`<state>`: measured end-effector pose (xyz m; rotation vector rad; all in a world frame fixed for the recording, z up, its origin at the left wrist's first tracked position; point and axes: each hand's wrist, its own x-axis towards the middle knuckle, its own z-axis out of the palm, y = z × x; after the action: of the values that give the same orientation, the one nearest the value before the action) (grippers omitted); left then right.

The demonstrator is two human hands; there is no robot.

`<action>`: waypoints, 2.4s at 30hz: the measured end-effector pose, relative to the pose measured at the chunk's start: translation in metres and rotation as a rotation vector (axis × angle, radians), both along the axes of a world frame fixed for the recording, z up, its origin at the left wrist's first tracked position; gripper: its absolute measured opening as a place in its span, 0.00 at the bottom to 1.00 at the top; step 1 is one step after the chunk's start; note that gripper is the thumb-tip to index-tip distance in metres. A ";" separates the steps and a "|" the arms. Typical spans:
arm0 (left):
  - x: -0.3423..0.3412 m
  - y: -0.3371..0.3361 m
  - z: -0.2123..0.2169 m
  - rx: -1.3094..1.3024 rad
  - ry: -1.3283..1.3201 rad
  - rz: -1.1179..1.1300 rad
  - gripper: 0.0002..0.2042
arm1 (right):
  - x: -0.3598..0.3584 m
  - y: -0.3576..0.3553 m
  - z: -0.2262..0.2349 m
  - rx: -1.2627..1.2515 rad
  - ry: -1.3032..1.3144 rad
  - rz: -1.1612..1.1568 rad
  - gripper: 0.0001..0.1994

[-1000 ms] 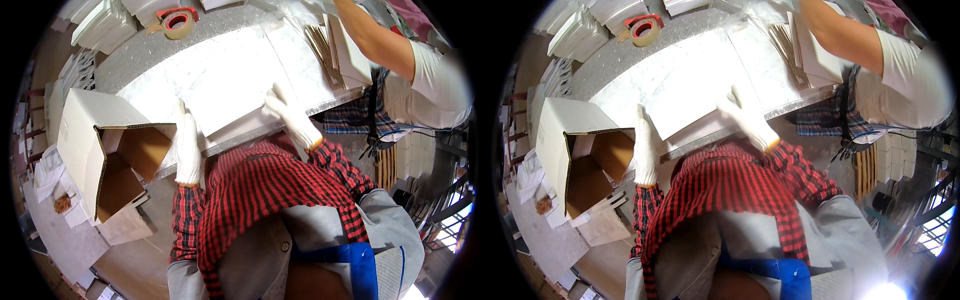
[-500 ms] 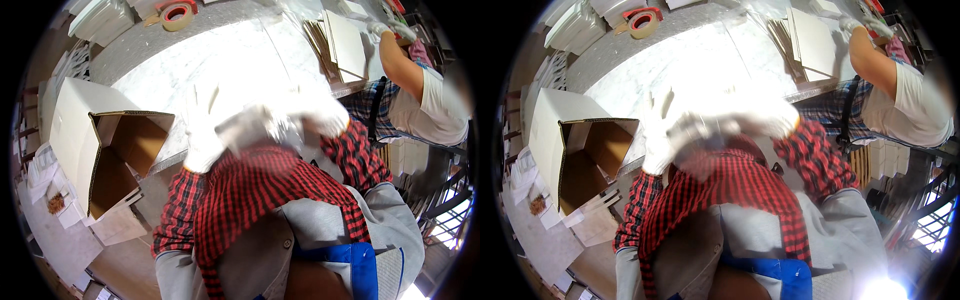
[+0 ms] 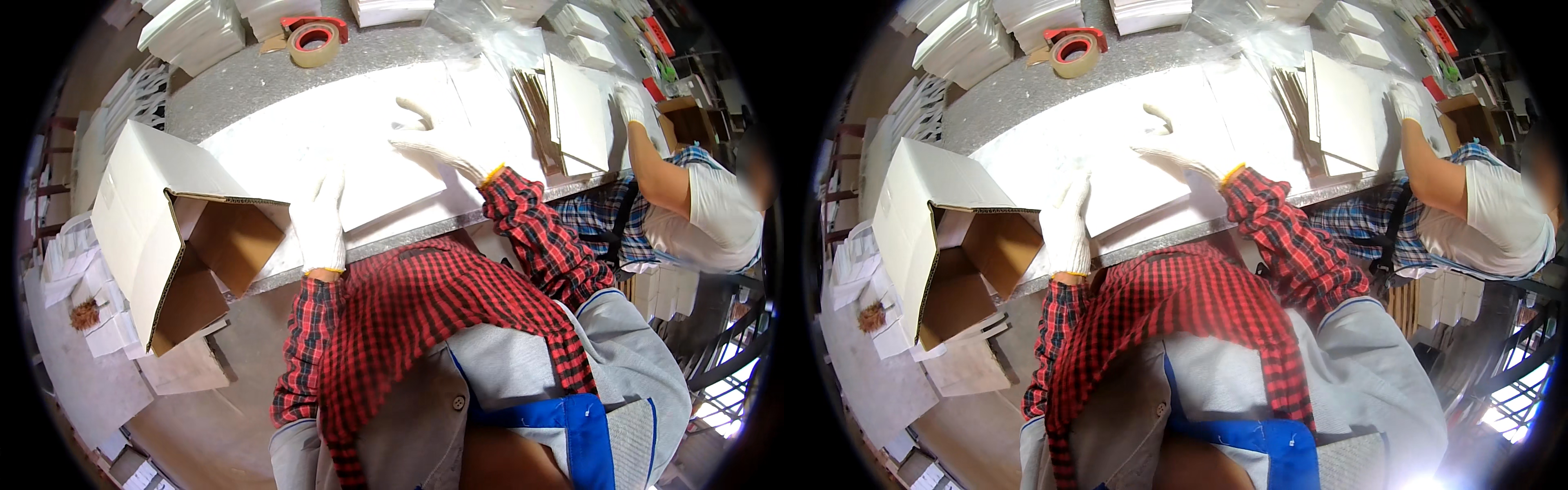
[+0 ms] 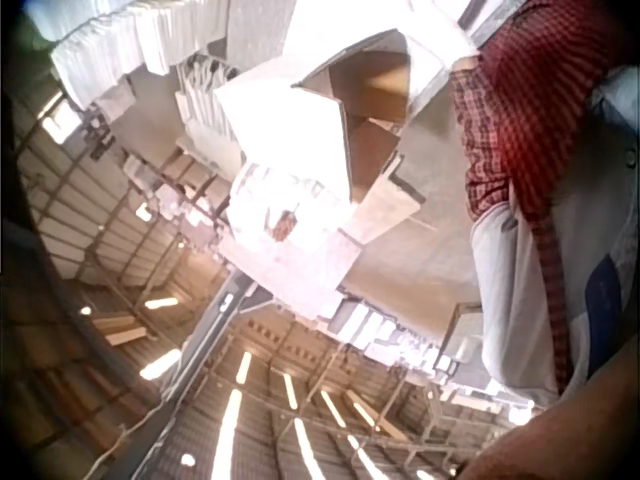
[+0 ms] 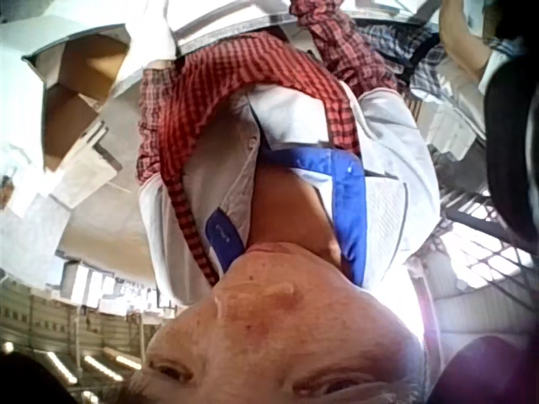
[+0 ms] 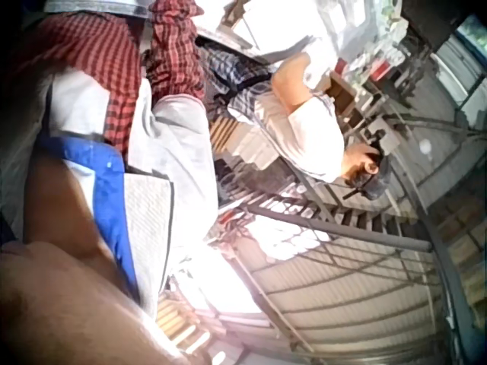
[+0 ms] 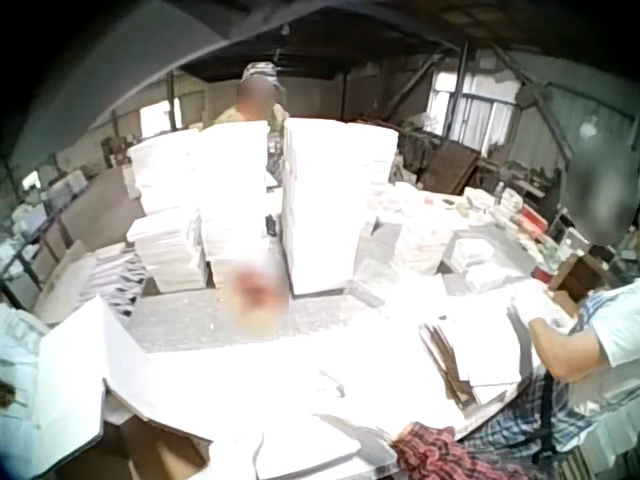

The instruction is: The person repeatedly picks up white rectangular blocks, wraps them in clear plastic bags, and places them into a cardboard box. The process is repeated continuously with new items from a nearby stack.

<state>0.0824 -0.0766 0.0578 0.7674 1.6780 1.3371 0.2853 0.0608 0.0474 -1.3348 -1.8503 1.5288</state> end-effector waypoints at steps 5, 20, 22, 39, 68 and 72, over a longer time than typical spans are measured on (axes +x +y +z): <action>-0.020 0.016 -0.016 -0.019 -0.177 -0.087 0.21 | -0.012 0.007 0.001 -0.048 -0.004 -0.022 0.38; -0.021 0.032 -0.019 -0.174 -0.226 0.133 0.26 | -0.001 0.023 -0.001 0.090 -0.439 0.035 0.27; -0.023 0.031 -0.029 -0.143 -0.329 0.171 0.25 | 0.009 0.029 -0.009 0.085 -0.391 0.117 0.27; -0.022 0.019 -0.073 -0.138 -0.343 0.184 0.20 | -0.040 0.070 0.057 0.699 -0.447 0.393 0.19; -0.016 0.015 -0.053 -0.092 -0.196 0.164 0.16 | -0.280 0.181 0.147 0.982 0.188 0.568 0.40; -0.018 0.021 -0.058 -0.143 -0.284 0.150 0.18 | -0.123 0.096 0.132 0.955 -0.021 0.798 0.41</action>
<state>0.0641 -0.0558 -0.0006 0.3554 1.6047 1.3407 0.1627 0.1573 0.1790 -0.1652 -2.7418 0.6189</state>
